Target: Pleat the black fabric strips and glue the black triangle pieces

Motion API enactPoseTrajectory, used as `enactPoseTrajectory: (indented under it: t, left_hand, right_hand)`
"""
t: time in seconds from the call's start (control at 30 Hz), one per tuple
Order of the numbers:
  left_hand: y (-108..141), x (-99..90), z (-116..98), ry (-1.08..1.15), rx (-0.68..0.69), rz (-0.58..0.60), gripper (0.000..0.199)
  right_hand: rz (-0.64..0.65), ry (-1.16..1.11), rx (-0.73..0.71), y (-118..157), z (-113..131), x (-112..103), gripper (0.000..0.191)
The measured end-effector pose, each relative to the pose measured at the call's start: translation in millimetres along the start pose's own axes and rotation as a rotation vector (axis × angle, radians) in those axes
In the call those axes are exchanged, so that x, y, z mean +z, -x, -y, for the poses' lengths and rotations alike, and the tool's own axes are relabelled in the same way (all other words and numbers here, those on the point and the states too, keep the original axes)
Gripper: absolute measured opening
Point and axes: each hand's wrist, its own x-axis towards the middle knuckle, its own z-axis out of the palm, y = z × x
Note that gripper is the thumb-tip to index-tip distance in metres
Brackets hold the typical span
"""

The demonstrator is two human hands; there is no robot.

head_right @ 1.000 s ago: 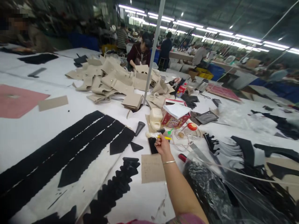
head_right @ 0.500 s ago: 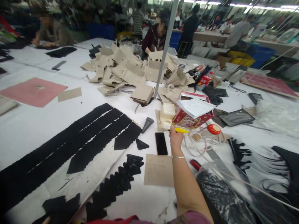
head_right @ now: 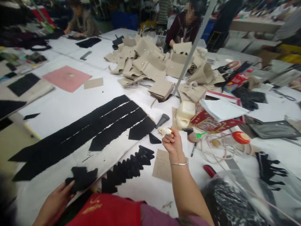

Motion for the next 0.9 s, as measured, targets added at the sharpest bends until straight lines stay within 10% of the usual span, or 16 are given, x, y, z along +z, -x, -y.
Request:
enactPoseTrajectory:
  t: [0.2, 0.53, 0.9]
  left_hand:
    - [-4, -29.2, 31, 0.267, -0.115, 0.136, 0.022]
    - [-29, -57.3, 57, 0.34, -0.116, 0.216, 0.021]
    - [-57, -45.7, 56, 0.312, -0.097, 0.394, 0.014]
  right_hand:
    - [0.069, 0.492, -0.195, 44, -94, 46, 0.028]
    - [0.639, 1.623, -0.311, 93, -312, 72, 0.02]
    - [0.624, 1.714, -0.214, 74, -386, 81, 0.022]
